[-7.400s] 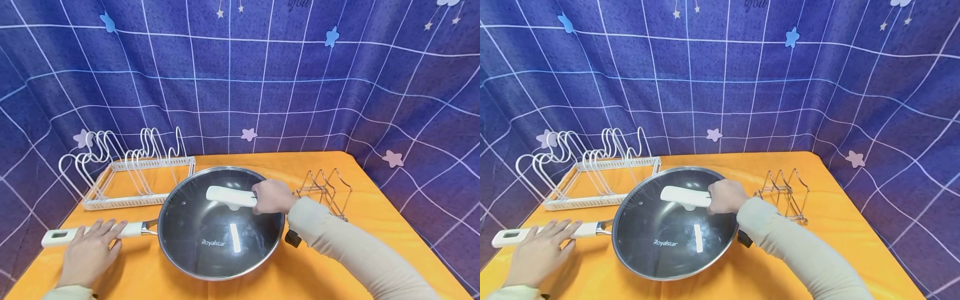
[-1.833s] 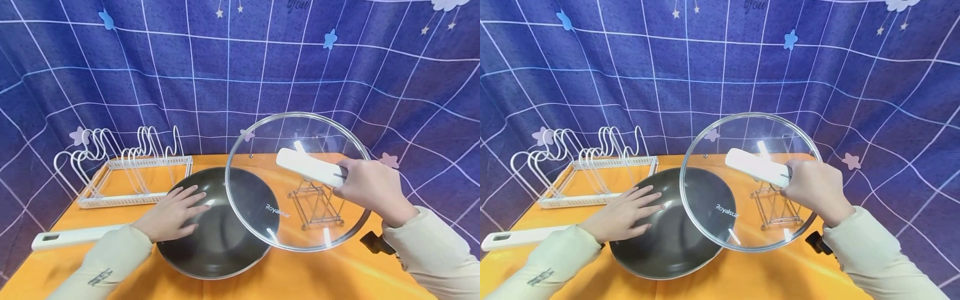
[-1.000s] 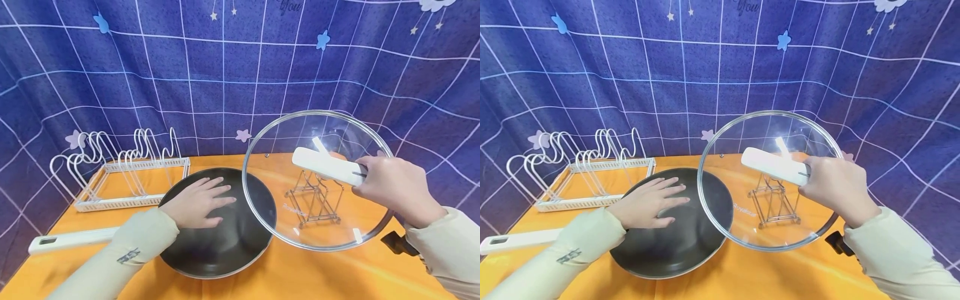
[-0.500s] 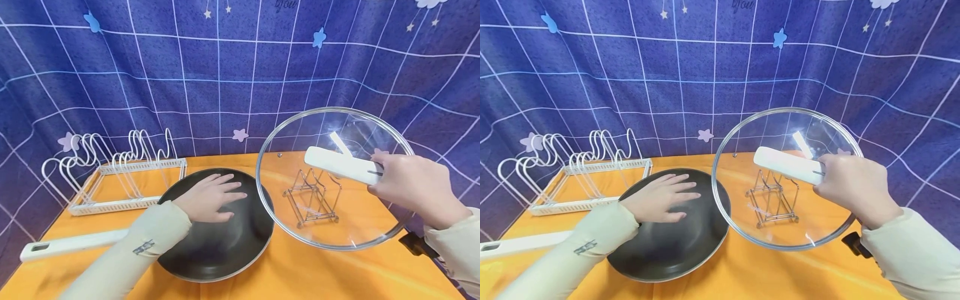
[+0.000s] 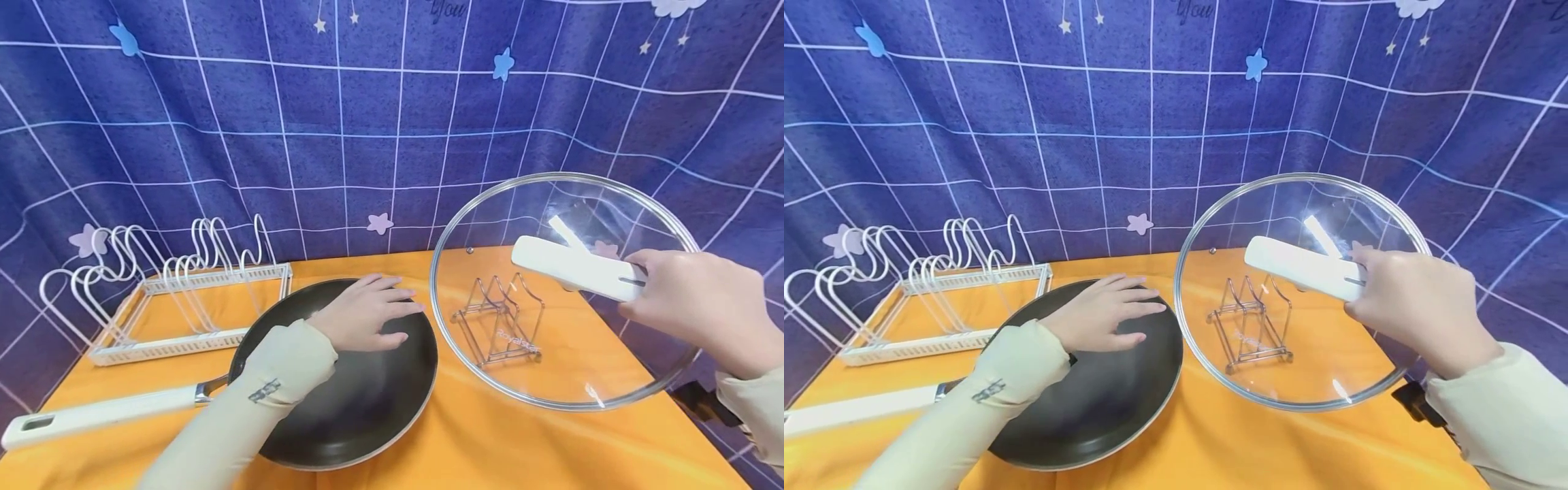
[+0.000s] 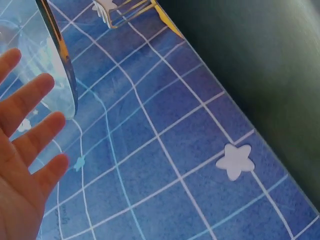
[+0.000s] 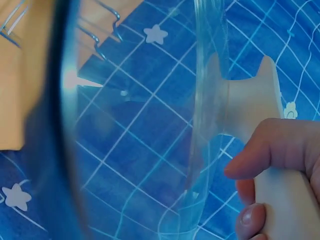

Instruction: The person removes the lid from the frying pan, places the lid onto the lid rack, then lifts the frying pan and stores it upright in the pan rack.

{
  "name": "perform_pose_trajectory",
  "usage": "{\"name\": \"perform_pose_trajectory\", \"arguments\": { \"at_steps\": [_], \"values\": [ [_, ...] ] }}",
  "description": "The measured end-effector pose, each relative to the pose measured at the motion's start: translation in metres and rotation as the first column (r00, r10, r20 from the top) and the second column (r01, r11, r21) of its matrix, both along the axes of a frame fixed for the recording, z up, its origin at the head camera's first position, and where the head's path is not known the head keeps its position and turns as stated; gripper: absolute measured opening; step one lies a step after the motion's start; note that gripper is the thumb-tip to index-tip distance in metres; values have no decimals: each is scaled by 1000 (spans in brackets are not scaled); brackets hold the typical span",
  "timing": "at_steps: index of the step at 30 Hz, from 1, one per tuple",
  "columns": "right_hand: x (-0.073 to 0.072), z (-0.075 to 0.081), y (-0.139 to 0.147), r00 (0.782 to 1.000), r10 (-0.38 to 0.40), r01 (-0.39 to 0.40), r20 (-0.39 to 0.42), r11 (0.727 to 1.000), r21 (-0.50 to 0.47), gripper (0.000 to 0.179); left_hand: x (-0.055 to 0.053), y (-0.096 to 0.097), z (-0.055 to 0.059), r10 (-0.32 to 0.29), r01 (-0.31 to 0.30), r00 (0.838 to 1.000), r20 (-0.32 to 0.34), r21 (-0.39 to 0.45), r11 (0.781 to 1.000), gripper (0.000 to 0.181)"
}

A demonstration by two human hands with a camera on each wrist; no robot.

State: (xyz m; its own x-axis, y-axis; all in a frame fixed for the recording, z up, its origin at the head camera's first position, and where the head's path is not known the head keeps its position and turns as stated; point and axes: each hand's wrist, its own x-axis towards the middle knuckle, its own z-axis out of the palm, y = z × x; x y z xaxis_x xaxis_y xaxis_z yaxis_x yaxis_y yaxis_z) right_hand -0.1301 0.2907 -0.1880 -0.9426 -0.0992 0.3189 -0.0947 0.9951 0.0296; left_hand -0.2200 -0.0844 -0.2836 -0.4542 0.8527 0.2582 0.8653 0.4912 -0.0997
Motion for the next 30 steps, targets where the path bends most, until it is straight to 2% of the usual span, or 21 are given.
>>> {"name": "perform_pose_trajectory", "arguments": {
  "at_steps": [4, 9, 15, 21, 26, 30],
  "values": [
    [1, 1, 6, 1000, 5, -5, -10, 1000, 25, 35, -5, 7, -9, -10, 10, 1000, -6, 11, 1000, 43],
    [-1, 4, 12, 999, -11, 9, 46, 999, 41, 33, -13, 14, -14, -14, 14, 1000, 7, 11, 1000, 42],
    [-3, 7, 19, 994, 3, -7, 106, 999, 41, 47, -19, 28, -2, -66, 67, 997, -29, 43, 997, 41],
    [0, 9, 22, 984, -38, 29, 171, 998, 56, 56, -24, 39, 11, -90, 96, 995, -51, 115, 989, 38],
    [5, 12, 25, 977, -91, 80, 194, 995, 61, 58, -30, 45, 13, -84, 85, 996, -14, 97, 992, 35],
    [8, 12, 29, 980, -106, 96, 170, 993, 65, 59, -39, 49, 10, -60, 58, 998, 29, 63, 996, 33]
  ]
}}
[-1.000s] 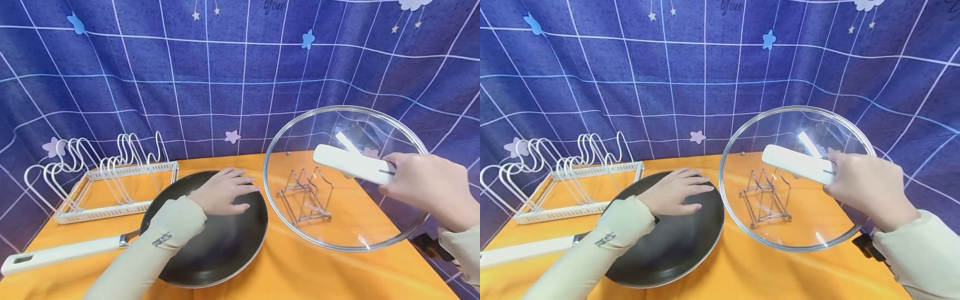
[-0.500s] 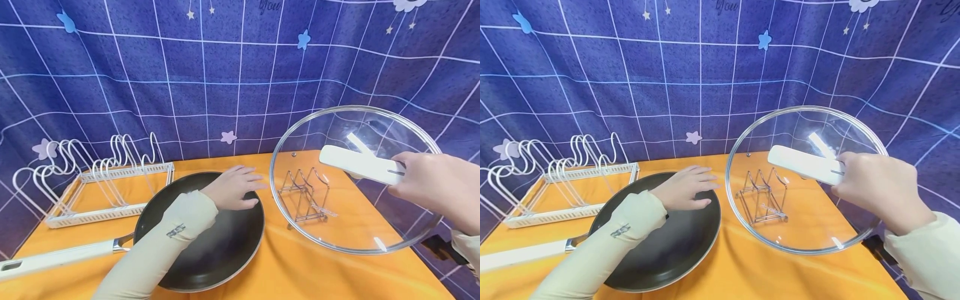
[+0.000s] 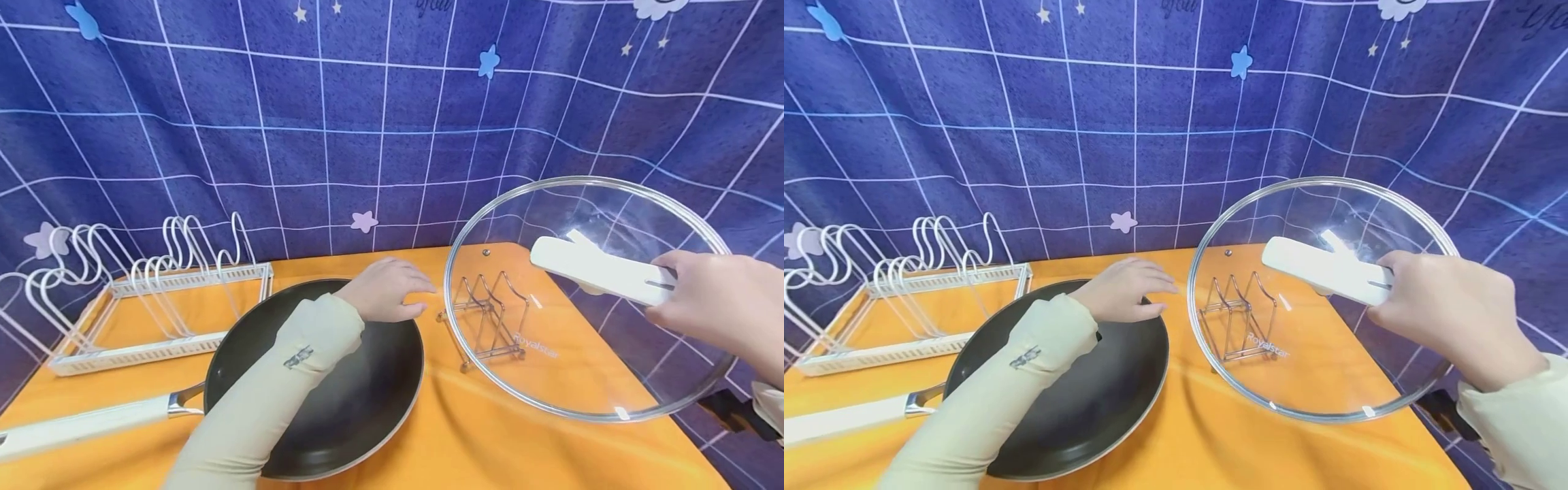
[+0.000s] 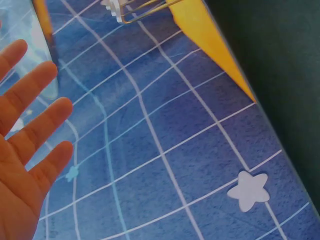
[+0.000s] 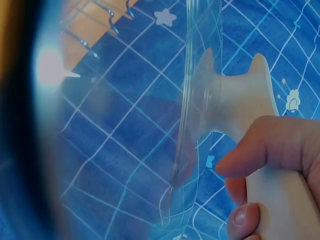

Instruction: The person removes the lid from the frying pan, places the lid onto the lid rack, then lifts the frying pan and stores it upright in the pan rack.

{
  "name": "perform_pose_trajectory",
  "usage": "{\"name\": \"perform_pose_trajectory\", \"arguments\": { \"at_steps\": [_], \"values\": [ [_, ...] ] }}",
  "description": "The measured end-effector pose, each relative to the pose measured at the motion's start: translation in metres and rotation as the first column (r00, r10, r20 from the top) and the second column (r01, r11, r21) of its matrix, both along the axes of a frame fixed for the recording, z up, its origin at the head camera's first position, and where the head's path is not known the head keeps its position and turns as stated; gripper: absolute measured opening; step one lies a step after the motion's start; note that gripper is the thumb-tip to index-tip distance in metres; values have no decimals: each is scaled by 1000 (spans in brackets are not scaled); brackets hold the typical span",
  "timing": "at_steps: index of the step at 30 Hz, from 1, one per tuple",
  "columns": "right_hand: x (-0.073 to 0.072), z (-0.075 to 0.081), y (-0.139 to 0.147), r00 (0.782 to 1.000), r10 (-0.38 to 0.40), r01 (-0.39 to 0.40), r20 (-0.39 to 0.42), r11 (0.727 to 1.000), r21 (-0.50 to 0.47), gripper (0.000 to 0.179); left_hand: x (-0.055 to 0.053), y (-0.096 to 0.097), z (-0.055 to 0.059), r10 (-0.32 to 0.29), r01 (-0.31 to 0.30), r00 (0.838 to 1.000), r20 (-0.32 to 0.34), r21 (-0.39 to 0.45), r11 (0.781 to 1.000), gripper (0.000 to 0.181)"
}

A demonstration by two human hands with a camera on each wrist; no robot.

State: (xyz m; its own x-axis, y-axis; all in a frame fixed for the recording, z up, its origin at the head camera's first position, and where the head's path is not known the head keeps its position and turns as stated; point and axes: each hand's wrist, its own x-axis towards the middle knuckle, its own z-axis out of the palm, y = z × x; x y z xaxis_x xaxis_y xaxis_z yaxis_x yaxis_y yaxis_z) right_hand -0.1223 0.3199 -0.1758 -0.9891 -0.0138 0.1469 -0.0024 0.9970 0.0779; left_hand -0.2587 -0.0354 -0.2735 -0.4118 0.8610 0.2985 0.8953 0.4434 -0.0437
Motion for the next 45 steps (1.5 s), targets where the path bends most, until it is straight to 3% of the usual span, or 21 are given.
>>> {"name": "perform_pose_trajectory", "arguments": {
  "at_steps": [7, 13, 17, 23, 28, 34, 45],
  "values": [
    [5, 1, 17, 1000, -25, 25, 8, 1000, 6, 64, -14, 30, -10, -29, 29, 999, 43, -21, 999, 40],
    [12, 5, 20, 997, -71, 71, -4, 997, 18, 59, -27, 45, -30, -72, 91, 986, -151, 123, 988, 35],
    [15, 8, 21, 995, -92, 93, -23, 996, 15, 57, -32, 48, -39, -67, 90, 988, -143, 167, 982, 34],
    [16, 6, 28, 994, -100, 100, -37, 995, 13, 61, -34, 57, -46, -89, 95, 994, -59, 102, 990, 34],
    [17, 4, 34, 990, -101, 101, -95, 995, -2, 59, -37, 67, -48, -104, 107, 993, -58, 51, 993, 35],
    [19, 5, 33, 986, -99, 100, -135, 995, -1, 55, -37, 79, -45, -84, 78, 995, -56, -101, 992, 38],
    [23, 7, 33, 995, -77, 80, -70, 996, 35, 59, -38, 86, -54, -79, 79, 997, 4, -133, 988, 39]
  ]
}}
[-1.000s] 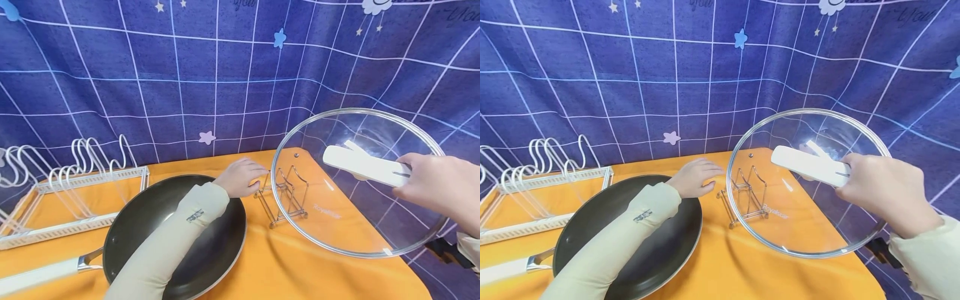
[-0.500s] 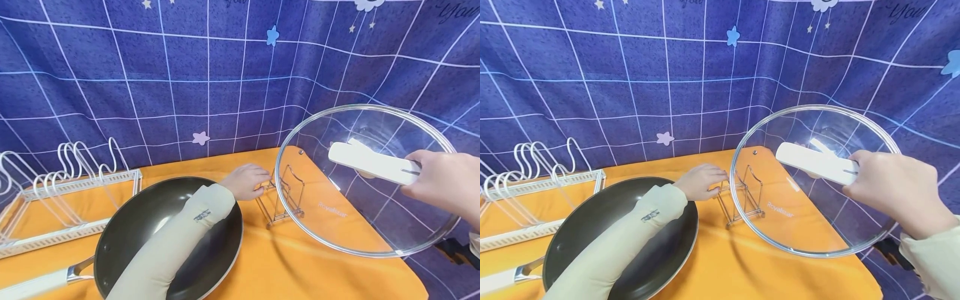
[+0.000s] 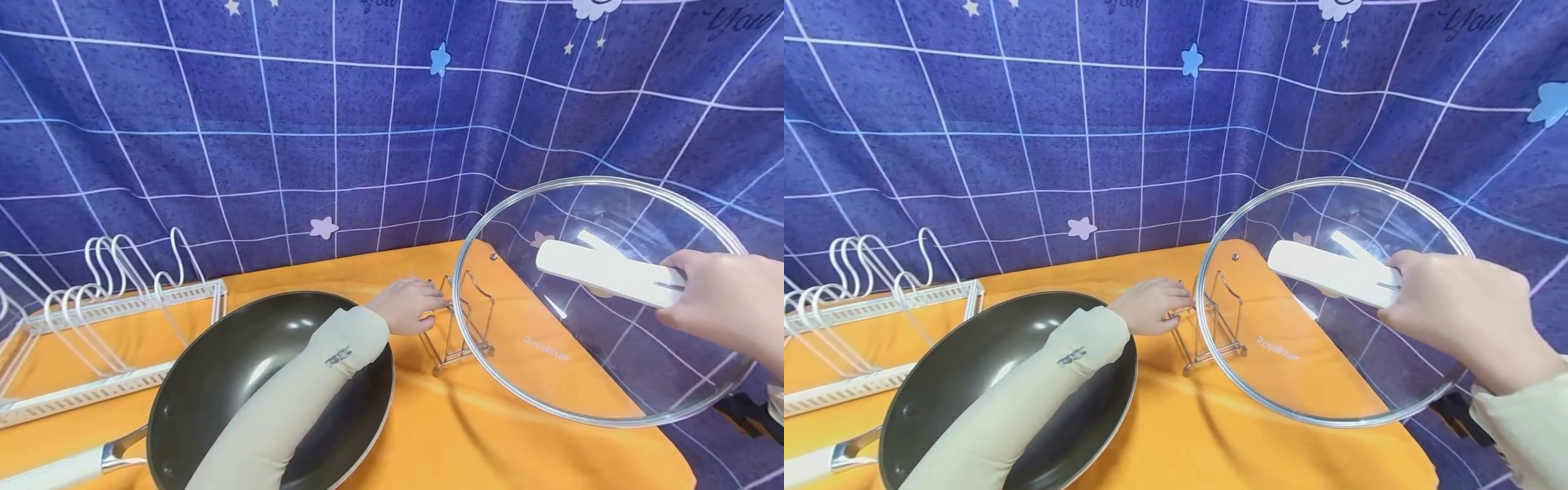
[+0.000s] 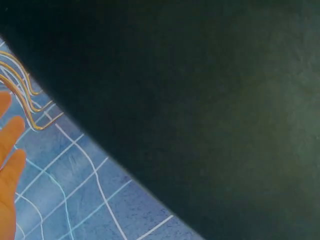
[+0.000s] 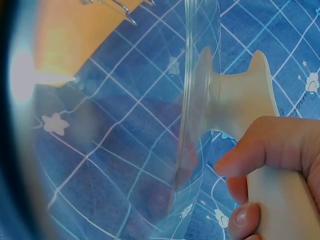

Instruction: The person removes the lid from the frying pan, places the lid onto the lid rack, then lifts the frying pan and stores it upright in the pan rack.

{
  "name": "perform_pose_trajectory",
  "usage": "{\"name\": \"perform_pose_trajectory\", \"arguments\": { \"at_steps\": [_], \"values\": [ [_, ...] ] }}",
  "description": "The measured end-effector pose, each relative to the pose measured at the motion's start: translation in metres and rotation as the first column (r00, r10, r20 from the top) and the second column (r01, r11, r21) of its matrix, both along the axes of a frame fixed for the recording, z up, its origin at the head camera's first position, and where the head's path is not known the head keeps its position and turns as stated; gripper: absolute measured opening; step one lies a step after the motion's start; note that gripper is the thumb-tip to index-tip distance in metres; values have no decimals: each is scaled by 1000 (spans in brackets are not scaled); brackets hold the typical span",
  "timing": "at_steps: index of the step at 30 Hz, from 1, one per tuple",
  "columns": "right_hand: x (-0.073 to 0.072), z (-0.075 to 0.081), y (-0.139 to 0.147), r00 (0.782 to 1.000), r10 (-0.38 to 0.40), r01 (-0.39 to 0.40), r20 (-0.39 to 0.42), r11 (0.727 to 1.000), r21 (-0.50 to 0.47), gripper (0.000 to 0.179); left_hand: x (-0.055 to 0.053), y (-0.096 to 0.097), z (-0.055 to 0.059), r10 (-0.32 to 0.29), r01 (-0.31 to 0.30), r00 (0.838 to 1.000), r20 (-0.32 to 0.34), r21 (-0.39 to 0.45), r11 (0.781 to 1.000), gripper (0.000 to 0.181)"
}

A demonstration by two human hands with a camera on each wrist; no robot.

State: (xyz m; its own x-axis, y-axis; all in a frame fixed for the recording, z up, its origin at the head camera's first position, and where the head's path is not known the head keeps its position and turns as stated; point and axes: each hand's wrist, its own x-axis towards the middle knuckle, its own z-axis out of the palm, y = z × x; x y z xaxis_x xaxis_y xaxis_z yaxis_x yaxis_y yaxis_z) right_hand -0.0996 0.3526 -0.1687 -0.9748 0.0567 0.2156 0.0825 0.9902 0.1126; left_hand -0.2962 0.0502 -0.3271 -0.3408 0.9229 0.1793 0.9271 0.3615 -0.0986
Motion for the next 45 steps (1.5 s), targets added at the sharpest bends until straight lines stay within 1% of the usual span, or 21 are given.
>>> {"name": "perform_pose_trajectory", "arguments": {
  "at_steps": [5, 9, 13, 17, 21, 24, 30, 37, 42, 44, 45],
  "values": [
    [-3, 0, 1, 999, -24, 23, 38, 1000, 15, 60, -1, -1, -3, -16, 15, 1000, 23, 36, 999, 38],
    [-4, 2, 3, 997, -37, 36, 72, 999, 19, 64, -1, 0, -6, -11, 8, 997, 73, 39, 999, 41],
    [-4, 4, 3, 997, -46, 44, 56, 999, 32, 63, 0, 0, -8, -3, 0, 994, 108, 30, 1000, 44],
    [-4, 5, 4, 998, -48, 47, 33, 998, 39, 61, 1, 1, -9, -10, 6, 994, 108, 35, 999, 45],
    [-4, 4, 5, 997, -62, 60, 53, 998, 36, 61, 1, 2, -10, -7, 5, 995, 104, 18, 1000, 47],
    [-3, 4, 6, 994, -73, 70, 76, 997, 36, 61, 0, 5, -7, 2, -2, 994, 110, 3, 1000, 46],
    [-3, 3, 7, 993, -73, 69, 94, 996, 52, 63, -1, 12, 1, 6, -9, 992, 123, 24, 1000, 35],
    [-2, 5, 7, 995, -74, 71, 73, 996, 52, 63, -1, 13, 6, 55, -58, 985, 161, 12, 998, 33],
    [0, 7, 6, 994, -83, 79, 76, 995, 53, 62, 0, 18, 14, 91, -90, 972, 215, -13, 996, 32],
    [1, 7, 5, 992, -87, 83, 88, 996, 45, 62, 2, 20, 17, 99, -97, 971, 219, -19, 995, 30],
    [1, 7, 5, 992, -88, 84, 91, 996, 41, 61, 3, 21, 17, 102, -99, 973, 208, -25, 995, 30]
  ]
}}
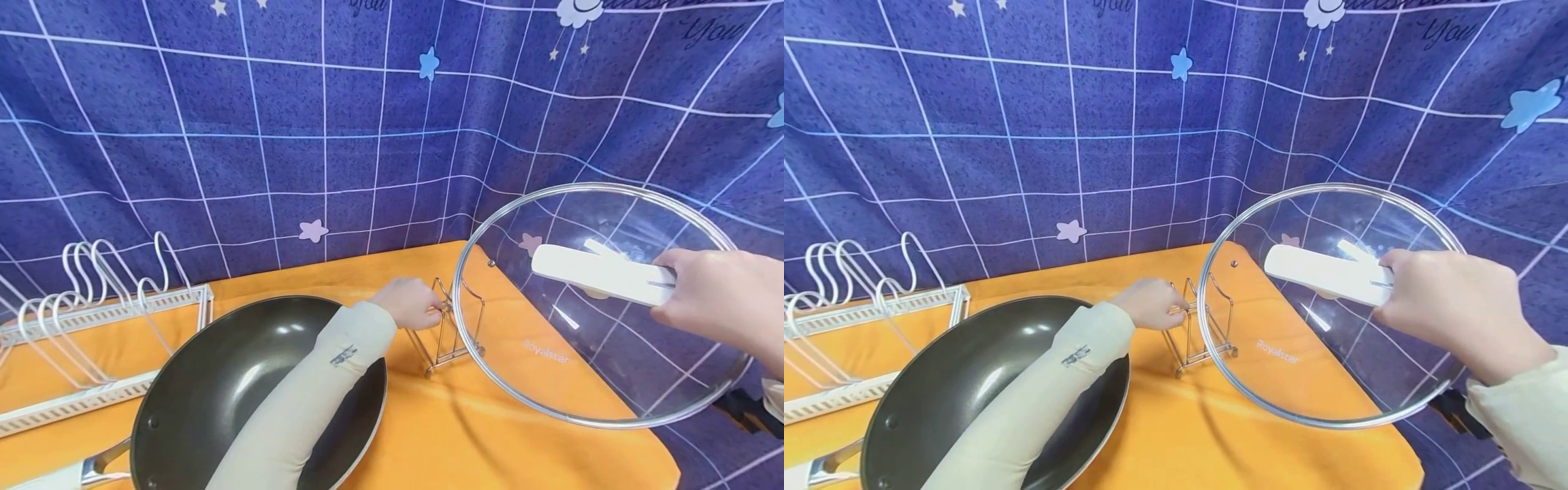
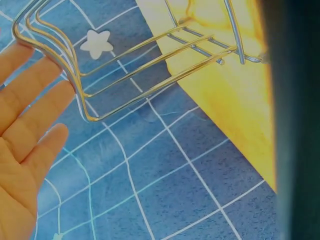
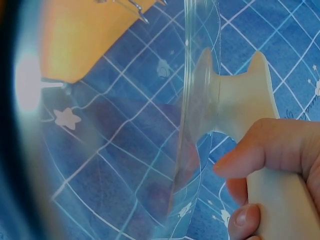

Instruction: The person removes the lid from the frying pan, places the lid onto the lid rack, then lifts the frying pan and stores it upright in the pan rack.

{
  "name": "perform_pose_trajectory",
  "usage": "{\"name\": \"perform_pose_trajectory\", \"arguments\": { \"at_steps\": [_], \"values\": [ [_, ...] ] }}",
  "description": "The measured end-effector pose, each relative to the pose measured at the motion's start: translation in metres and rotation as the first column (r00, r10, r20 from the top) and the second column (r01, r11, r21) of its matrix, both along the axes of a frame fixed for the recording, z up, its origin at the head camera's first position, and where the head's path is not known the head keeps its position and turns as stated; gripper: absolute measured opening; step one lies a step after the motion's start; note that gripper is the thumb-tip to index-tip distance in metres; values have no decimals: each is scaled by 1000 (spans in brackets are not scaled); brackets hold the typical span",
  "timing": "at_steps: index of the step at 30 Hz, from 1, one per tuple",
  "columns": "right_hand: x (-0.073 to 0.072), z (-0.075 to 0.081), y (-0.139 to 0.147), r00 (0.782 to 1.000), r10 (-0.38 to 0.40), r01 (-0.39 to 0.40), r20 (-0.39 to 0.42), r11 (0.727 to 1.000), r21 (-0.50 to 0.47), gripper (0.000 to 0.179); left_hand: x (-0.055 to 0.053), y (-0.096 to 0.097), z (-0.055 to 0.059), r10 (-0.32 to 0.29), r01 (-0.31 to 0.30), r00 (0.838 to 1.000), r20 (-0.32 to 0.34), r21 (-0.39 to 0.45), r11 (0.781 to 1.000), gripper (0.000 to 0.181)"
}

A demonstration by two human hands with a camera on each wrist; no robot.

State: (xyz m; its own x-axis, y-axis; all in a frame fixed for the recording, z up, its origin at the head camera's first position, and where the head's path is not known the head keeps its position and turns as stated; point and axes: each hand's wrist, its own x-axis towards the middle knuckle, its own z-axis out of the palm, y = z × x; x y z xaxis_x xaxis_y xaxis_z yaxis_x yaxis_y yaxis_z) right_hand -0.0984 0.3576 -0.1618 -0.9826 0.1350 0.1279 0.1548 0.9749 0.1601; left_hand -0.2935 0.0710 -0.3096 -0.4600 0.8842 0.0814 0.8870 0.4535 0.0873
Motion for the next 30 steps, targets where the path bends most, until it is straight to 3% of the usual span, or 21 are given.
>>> {"name": "perform_pose_trajectory", "arguments": {
  "at_steps": [6, 13, 19, 25, 30],
  "values": [
    [-1, -2, 0, 1000, -7, 7, 8, 1000, 2, 62, 2, -5, -1, -29, 26, 999, -36, -61, 998, 37],
    [-3, -2, -1, 1000, 26, -26, -9, 999, 21, 59, 0, -14, -8, -52, 53, 999, 11, -154, 987, 54],
    [-2, 3, -7, 998, 54, -53, -18, 998, 27, 58, 1, -19, -15, -80, 76, 997, -22, -165, 983, 62],
    [-3, 6, -9, 991, 105, -99, -88, 992, 73, 47, 2, -20, -18, -66, 64, 998, -7, -161, 985, 63],
    [-4, 9, -10, 992, 107, -100, -71, 991, 85, 42, 3, -21, -18, -49, 48, 999, -4, -149, 988, 63]
  ]
}}
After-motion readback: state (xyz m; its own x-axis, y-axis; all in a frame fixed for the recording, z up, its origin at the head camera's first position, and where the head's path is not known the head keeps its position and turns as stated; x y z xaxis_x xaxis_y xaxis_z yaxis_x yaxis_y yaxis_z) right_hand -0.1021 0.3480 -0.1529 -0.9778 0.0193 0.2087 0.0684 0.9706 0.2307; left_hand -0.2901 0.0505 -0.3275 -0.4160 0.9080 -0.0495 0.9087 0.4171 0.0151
